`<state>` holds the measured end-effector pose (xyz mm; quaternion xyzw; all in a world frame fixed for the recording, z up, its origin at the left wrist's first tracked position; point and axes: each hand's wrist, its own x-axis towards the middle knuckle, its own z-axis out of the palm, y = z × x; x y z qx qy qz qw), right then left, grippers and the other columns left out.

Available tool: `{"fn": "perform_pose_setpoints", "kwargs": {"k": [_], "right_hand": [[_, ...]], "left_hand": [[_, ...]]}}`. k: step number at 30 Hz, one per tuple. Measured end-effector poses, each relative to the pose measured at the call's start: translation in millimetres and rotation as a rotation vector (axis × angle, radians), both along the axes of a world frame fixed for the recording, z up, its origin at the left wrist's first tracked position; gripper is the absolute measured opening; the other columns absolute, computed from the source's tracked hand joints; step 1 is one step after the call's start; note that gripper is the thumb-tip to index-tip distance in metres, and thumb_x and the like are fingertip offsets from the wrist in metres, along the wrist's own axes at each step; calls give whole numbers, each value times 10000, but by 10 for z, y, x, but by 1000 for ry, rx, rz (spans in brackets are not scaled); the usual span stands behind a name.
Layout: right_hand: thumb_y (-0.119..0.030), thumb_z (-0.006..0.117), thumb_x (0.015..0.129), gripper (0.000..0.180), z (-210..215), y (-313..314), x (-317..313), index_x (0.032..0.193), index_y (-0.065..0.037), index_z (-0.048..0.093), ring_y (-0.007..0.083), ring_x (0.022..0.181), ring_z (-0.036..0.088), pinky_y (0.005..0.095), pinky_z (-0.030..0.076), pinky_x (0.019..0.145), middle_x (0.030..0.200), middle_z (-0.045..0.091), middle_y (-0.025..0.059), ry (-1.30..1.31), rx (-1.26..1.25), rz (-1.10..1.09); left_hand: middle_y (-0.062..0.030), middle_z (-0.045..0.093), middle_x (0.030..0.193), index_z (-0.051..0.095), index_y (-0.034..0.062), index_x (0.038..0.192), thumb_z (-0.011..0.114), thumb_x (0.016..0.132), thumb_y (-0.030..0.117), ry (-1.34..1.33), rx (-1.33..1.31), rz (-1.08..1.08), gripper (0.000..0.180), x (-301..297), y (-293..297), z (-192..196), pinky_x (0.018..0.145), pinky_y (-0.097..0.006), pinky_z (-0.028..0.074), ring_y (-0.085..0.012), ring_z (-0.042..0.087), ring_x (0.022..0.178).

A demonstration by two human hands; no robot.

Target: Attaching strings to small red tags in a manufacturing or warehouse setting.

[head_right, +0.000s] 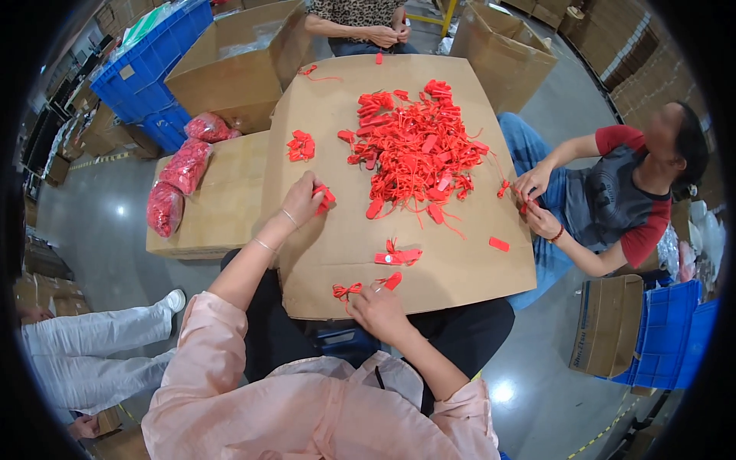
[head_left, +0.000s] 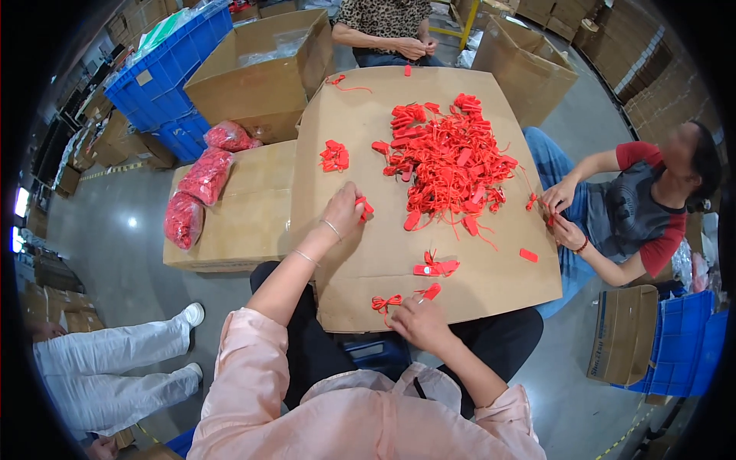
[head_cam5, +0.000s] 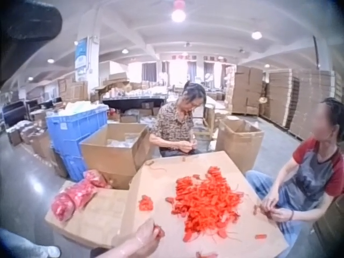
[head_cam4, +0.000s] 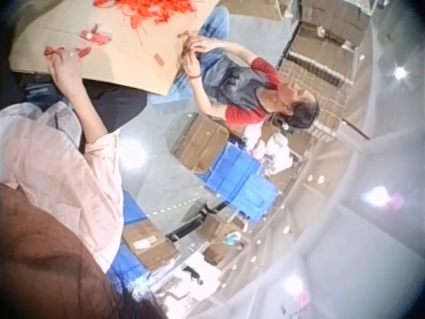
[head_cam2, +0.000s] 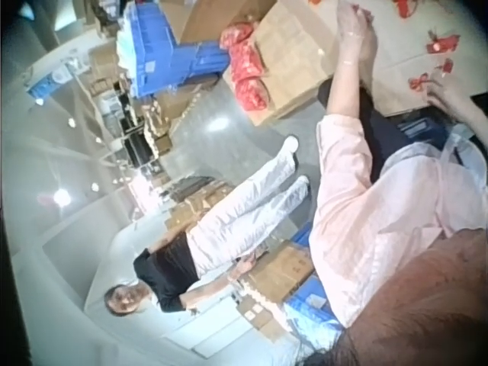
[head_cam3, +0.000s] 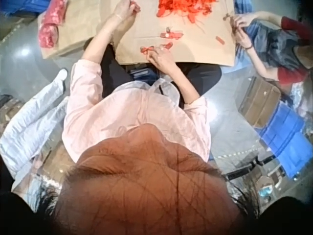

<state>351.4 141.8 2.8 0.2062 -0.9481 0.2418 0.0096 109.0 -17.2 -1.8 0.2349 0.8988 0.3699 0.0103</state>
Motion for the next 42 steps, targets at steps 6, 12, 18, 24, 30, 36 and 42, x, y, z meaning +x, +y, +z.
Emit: {"fn": "perform_pose_setpoints", "kwargs": {"k": [6,12,18,24,30,36,42], "right_hand": [[-169,605,710,187,-278,-150,87,829,-29,569,255,833,518,359,426,693,850,521,109,75,88,11],[-61,572,717,79,-106,-39,95,778,-30,533,245,795,524,344,432,696,793,525,102,9,-163,43],[-25,481,873,30,-65,215,121,875,-47,460,52,608,508,206,432,541,738,535,8,-408,-1307,-436],[-30,504,866,64,-158,206,227,922,-44,477,40,614,498,173,412,551,739,529,-7,-473,-1252,-436],[-21,530,850,63,-197,196,301,899,-35,493,40,628,498,173,416,567,737,538,-10,-512,-1273,-478],[-12,543,843,194,-244,319,292,1037,-17,528,76,702,561,198,462,619,790,586,29,-455,-1367,-533],[-2,543,840,242,-220,298,195,1081,3,530,91,689,573,206,473,604,812,605,55,-555,-1458,-518]], "left_hand": [[-153,562,737,404,15,874,513,835,111,44,166,46,151,159,-3,100,613,-362,471,-286,594,686],[-26,548,706,429,28,857,574,811,108,-309,511,9,172,620,-129,-88,540,-258,439,-108,535,597],[-7,544,721,499,50,951,575,801,99,-713,588,78,175,1250,-14,-273,556,-241,435,-83,498,606],[-89,584,815,593,123,959,619,735,300,70,-144,-228,287,1342,644,-326,616,-401,467,-275,588,742],[-98,602,876,595,106,954,623,753,300,23,-90,-266,280,1171,587,-295,640,-379,480,-270,601,755],[-121,624,771,607,83,933,649,757,259,-5,234,142,252,622,182,-77,633,-335,480,-268,607,693],[-159,621,846,595,84,937,638,757,261,-31,-54,428,255,-175,-228,-156,674,-394,469,-321,598,773]]}}
